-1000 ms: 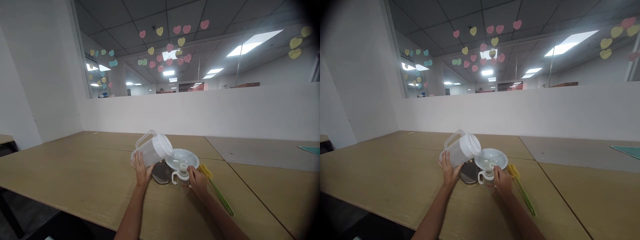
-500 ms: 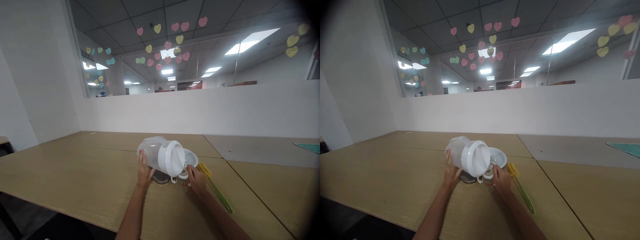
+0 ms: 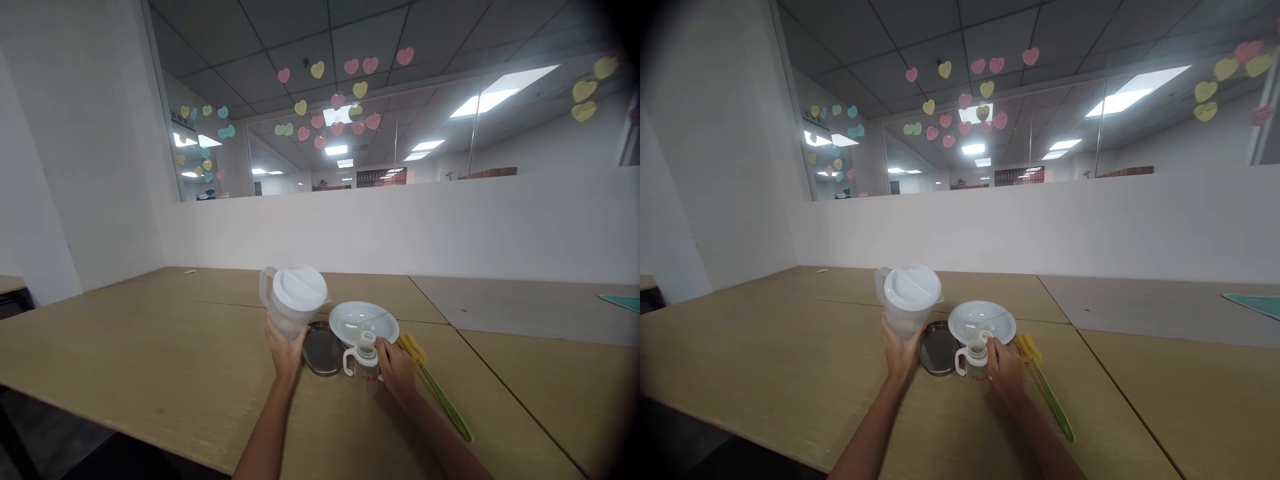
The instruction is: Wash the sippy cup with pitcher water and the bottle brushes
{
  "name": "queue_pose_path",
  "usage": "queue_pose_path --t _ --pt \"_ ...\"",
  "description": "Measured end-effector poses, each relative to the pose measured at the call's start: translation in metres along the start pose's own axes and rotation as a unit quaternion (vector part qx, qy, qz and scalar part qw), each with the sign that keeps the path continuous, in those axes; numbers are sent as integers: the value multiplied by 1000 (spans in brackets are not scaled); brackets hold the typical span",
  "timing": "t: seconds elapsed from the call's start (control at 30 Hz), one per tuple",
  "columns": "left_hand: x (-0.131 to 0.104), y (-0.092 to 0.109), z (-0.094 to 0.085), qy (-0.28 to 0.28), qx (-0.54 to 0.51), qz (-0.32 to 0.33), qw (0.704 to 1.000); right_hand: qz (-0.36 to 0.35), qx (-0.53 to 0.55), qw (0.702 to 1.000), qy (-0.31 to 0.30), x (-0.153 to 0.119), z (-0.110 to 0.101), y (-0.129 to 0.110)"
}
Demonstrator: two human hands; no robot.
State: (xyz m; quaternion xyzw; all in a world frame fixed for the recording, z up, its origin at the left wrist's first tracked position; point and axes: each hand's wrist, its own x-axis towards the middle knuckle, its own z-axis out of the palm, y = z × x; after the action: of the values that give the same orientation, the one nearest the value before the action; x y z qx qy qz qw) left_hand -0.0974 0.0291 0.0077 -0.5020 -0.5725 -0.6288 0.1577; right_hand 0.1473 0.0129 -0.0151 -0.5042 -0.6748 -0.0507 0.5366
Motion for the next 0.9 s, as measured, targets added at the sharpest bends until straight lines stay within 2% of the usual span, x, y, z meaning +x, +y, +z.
queue_pose_path --t 0.13,0.27,0.63,0.9 --pt "1 -6 2 11 12 -69 997 6 16 1000 -7 0 1 1" --pt "1 -10 2 1 21 -109 994 12 22 1000 -14 -1 1 1" --pt "0 -15 4 8 53 -111 992 27 24 999 -17 -2 3 2" --pt "3 -9 0 -4 81 -168 982 34 24 999 -29 1 -4 -6"
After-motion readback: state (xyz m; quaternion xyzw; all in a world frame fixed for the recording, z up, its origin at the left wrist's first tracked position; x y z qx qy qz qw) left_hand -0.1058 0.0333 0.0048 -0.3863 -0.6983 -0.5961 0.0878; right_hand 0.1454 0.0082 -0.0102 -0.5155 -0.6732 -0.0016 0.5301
